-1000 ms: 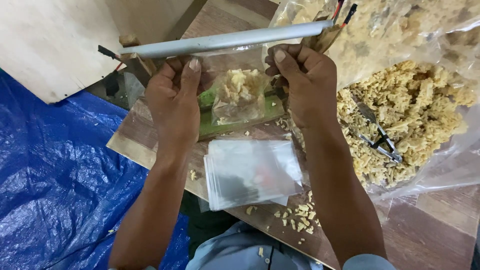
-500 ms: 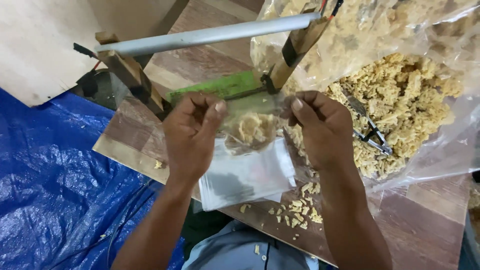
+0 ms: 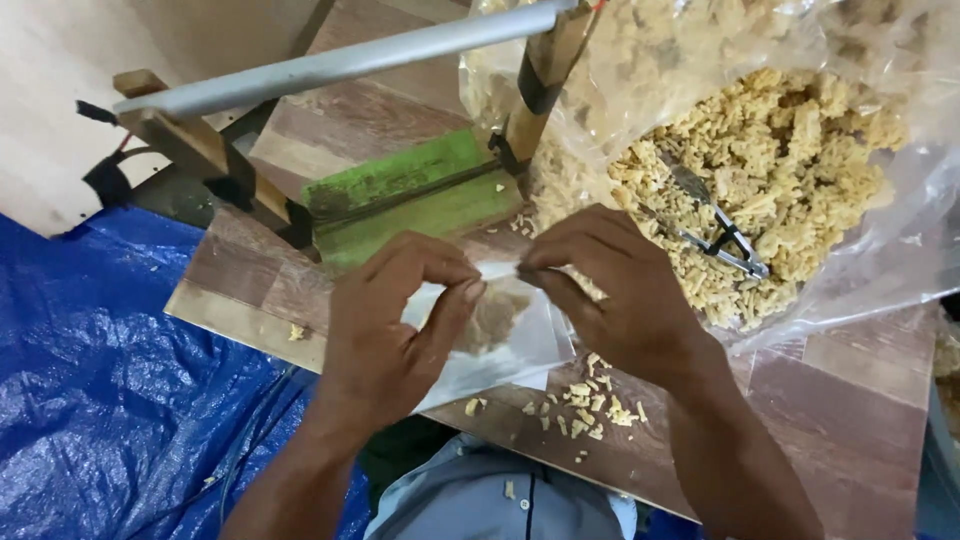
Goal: The person puts food into clear plastic bags by hand and using tongs, then seals the bags using a heat sealer.
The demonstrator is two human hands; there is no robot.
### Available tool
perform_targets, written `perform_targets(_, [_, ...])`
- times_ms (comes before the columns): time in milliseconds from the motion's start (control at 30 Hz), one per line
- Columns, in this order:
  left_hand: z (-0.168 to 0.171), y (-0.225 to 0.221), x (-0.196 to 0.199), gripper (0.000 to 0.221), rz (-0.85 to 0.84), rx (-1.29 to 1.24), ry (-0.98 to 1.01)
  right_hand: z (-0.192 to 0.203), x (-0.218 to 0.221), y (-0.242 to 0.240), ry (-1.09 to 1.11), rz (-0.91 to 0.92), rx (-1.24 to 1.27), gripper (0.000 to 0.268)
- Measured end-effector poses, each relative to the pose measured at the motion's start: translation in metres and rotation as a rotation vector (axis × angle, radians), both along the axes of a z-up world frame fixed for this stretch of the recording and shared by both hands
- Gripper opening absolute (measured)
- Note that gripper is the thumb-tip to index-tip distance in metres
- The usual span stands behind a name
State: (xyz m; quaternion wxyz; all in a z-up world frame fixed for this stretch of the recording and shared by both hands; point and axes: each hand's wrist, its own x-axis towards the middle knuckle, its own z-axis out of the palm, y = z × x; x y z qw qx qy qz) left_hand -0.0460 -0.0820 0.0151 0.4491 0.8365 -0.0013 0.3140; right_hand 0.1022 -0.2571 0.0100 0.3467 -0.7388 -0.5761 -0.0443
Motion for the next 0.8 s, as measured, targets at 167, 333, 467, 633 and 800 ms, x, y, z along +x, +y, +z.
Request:
perform_targets(167, [0.005,-0.006,-0.008,0.015,-0.012,0.020,-0.049,-0.016,0.016,-0.064,0.077,-0.277,-0.187,0.010])
perform_targets(333, [0.011,-0.020,-0.002,0.018,-0.034,-0.036,-0.040,0.004,0.011,-0.108,0.151,-0.278,0.082,0.015])
perform_targets(467, [0.012,-0.042,0.014,0.007,-0.293,-0.024,0.013,0.010,-0.023,-0.088,0.153,-0.383,-0.149,0.055])
perform_targets(633, [-0.009,-0.035,0.027,0.019,-0.281,0.005,0.057,-0.024,-0.012,-0.106,0.186,-0.134,-0.013,0.006])
perform_targets(800, [-0.064,0.005,0.025,0.025,0.042,0.018,0.360,-0.052,0.013,-0.232,0.295,-0.583,0.107,0.018])
